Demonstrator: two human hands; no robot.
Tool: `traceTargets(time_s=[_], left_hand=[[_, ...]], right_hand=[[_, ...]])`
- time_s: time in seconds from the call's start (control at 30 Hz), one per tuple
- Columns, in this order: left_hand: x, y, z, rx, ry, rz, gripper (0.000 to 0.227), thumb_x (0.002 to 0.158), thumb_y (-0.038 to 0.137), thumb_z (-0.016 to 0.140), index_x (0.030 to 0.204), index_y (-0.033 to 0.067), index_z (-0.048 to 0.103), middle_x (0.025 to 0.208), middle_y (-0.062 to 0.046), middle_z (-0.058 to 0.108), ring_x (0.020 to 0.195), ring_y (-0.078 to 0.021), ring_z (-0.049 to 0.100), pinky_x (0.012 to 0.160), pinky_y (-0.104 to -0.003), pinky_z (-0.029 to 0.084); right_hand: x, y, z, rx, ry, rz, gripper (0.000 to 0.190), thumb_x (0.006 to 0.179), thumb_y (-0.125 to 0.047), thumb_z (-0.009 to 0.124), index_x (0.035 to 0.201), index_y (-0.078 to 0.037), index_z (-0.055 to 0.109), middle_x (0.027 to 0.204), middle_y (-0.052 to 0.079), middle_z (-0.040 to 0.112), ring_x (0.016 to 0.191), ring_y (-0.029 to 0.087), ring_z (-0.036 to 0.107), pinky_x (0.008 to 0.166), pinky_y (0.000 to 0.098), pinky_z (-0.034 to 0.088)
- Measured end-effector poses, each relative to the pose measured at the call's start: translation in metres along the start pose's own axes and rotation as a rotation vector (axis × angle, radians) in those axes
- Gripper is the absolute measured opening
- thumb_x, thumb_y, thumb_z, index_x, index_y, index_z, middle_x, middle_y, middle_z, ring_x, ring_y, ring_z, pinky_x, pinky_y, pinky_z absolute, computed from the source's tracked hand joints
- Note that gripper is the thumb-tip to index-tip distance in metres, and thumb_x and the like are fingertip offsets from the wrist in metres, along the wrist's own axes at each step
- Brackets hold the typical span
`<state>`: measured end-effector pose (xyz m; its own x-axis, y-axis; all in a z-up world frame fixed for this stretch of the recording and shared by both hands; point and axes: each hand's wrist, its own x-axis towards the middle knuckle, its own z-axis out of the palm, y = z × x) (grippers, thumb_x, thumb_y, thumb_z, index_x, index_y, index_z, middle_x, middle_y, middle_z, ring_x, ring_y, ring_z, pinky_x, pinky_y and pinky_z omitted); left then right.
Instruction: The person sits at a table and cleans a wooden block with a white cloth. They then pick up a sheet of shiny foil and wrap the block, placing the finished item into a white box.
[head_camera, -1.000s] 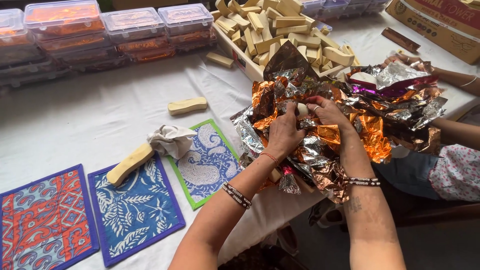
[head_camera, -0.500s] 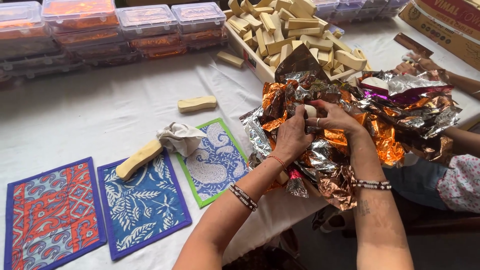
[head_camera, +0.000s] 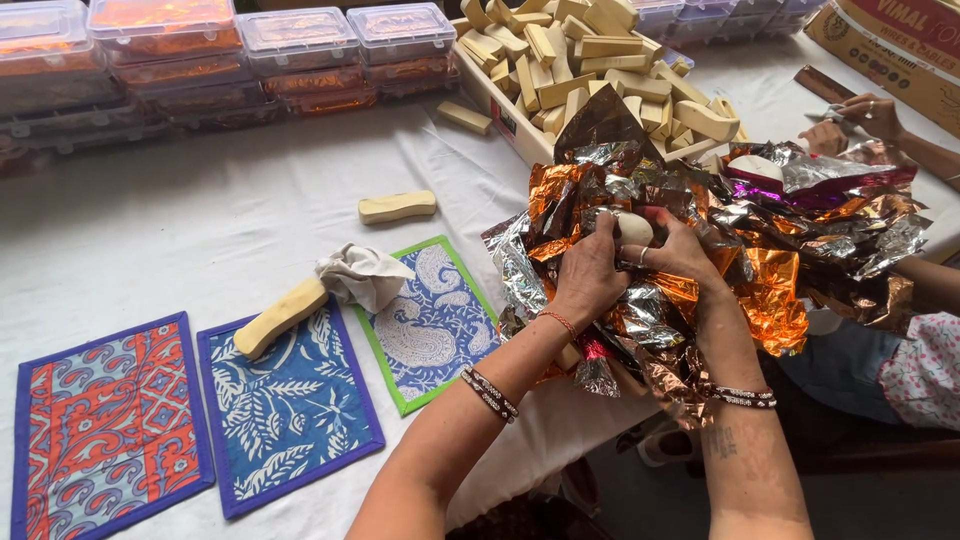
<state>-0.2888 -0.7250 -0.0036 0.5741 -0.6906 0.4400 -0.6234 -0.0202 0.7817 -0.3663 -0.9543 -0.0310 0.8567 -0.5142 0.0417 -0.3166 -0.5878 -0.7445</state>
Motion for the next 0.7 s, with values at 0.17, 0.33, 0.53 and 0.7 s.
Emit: traceTargets(time_s=[0.17, 0.33, 0.53, 0.7], left_hand=[[0.001, -0.005, 0.005, 0.013, -0.013, -0.007, 0.070, 0.071, 0.001, 0.078, 0.128, 0.0051, 0.037, 0.093, -0.022, 0.071, 0.086, -0.0404, 0.073, 0.078, -0.050, 0.059], [0.007, -0.012, 0.011, 0.024, 0.026, 0.024, 0.068, 0.071, 0.001, 0.077, 0.125, 0.0030, 0.036, 0.090, -0.020, 0.066, 0.080, -0.0374, 0.071, 0.073, -0.047, 0.060], [0.021, -0.018, 0.015, 0.082, -0.054, -0.075, 0.061, 0.076, -0.003, 0.072, 0.125, 0.0022, 0.036, 0.077, -0.014, 0.056, 0.070, -0.0306, 0.064, 0.059, -0.044, 0.056], [0.030, -0.032, 0.014, 0.033, -0.002, -0.031, 0.060, 0.066, 0.004, 0.079, 0.111, 0.0037, 0.039, 0.085, -0.021, 0.065, 0.080, -0.0396, 0.068, 0.079, -0.052, 0.055]], right_hand=[[-0.013, -0.019, 0.004, 0.049, 0.065, 0.032, 0.106, 0.060, -0.039, 0.091, 0.149, -0.003, 0.045, 0.130, 0.018, 0.064, 0.114, 0.028, 0.067, 0.094, 0.0416, 0.060], [-0.052, -0.078, 0.001, 0.273, 0.230, 0.134, 0.094, 0.059, -0.037, 0.090, 0.142, -0.008, 0.054, 0.128, 0.013, 0.066, 0.110, 0.025, 0.070, 0.085, 0.0365, 0.062], [-0.065, -0.062, -0.008, 0.820, 0.268, -0.123, 0.072, 0.074, -0.048, 0.080, 0.129, -0.005, 0.063, 0.124, 0.011, 0.064, 0.110, 0.023, 0.067, 0.074, 0.0301, 0.057], [-0.066, -0.059, -0.010, 0.336, 0.009, -0.008, 0.070, 0.075, -0.041, 0.079, 0.133, -0.006, 0.062, 0.115, 0.019, 0.069, 0.102, 0.029, 0.067, 0.087, 0.0343, 0.058]])
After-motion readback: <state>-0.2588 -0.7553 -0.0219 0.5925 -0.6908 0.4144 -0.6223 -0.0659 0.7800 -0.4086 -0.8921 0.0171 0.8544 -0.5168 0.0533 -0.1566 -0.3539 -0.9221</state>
